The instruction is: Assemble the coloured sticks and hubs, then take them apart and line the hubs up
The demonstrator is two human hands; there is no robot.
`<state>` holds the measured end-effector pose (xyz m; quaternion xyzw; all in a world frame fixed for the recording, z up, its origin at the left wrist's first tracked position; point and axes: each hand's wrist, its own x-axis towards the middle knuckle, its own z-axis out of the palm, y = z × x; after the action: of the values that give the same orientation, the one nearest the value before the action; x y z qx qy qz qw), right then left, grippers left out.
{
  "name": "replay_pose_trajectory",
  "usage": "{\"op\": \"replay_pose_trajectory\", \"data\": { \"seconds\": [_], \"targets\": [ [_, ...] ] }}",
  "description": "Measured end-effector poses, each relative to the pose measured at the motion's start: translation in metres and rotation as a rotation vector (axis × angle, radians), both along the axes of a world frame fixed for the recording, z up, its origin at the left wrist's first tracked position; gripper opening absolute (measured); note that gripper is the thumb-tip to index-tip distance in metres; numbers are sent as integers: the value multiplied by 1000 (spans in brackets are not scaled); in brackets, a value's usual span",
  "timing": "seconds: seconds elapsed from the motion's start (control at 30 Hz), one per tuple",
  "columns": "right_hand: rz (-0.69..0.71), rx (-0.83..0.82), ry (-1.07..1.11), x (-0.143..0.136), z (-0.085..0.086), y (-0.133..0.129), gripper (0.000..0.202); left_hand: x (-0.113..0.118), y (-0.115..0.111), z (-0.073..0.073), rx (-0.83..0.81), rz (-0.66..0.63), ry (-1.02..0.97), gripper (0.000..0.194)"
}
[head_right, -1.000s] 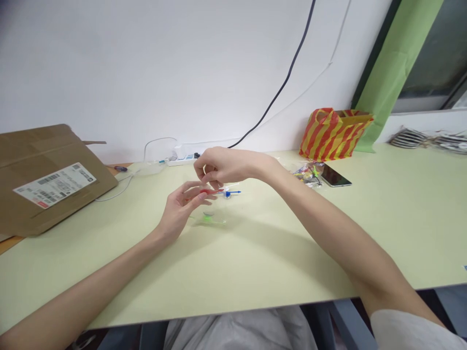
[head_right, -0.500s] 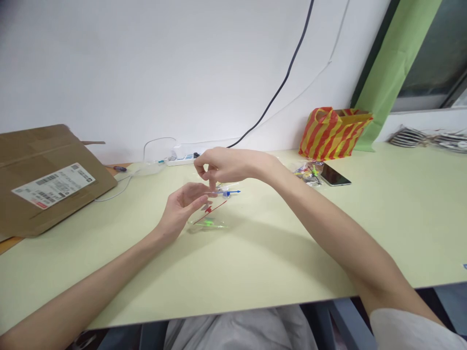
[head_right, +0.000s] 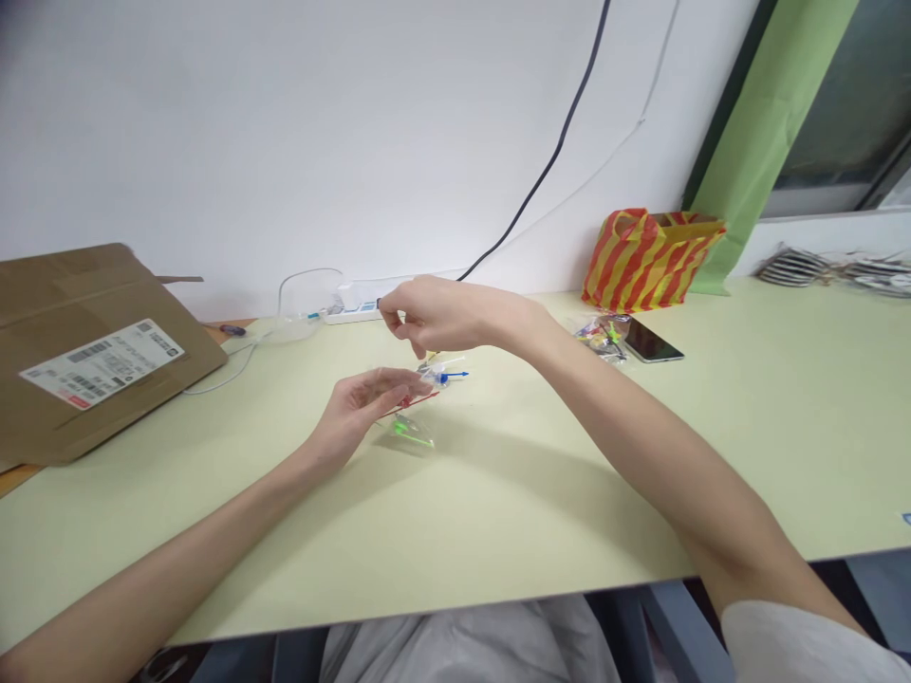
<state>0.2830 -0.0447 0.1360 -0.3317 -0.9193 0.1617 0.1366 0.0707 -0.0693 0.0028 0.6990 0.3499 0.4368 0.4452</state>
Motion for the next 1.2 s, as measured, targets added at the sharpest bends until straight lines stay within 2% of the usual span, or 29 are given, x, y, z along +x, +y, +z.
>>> {"op": "replay_pose_trajectory", "data": {
  "seconds": [0.13,0.27,0.33,0.4,0.47,0.53,0.6,0.67,0.73,0.83,0.93,1.03,1.13,1.2],
  "targets": [
    [21,70,-3,-1,-1,-2,8,0,0,4,9,37,-28,35],
    [20,162,22,-5,-3,-5,10,-1,1,6,-44,-63,-57,51],
    [12,221,80,-8,-5,-3,10,-1,2,4,-62,-78,-49,47],
    [-41,302,164,-9,-7,4,10,-1,4,0,-61,-30,-45,39],
    [-153,392,229,-5,-10,17,12,-1,5,-2,-52,32,-43,34],
    [-263,425,208,2,-16,32,11,-2,7,-4,-49,74,-51,32],
    [-248,312,58,10,-26,46,9,-4,9,-5,-62,96,-66,33],
    [-93,97,-138,13,-41,55,10,-6,10,-6,-95,100,-83,38],
    [9,-30,-237,9,-58,62,8,-6,11,-7,-129,73,-92,44],
    [-7,-49,-265,-4,-83,68,6,-5,9,-8,-118,-8,-70,50],
    [-11,-60,-297,-11,-95,71,22,-3,6,-6,-55,-68,-28,55],
    [-4,-53,-287,-5,-84,66,25,-1,3,-6,-33,-114,-7,58],
    [-21,-19,-234,12,-57,57,12,0,2,-7,-28,-130,9,56],
    [-86,15,-188,24,-39,54,8,0,3,-9,-23,-137,5,56]
  ]
}}
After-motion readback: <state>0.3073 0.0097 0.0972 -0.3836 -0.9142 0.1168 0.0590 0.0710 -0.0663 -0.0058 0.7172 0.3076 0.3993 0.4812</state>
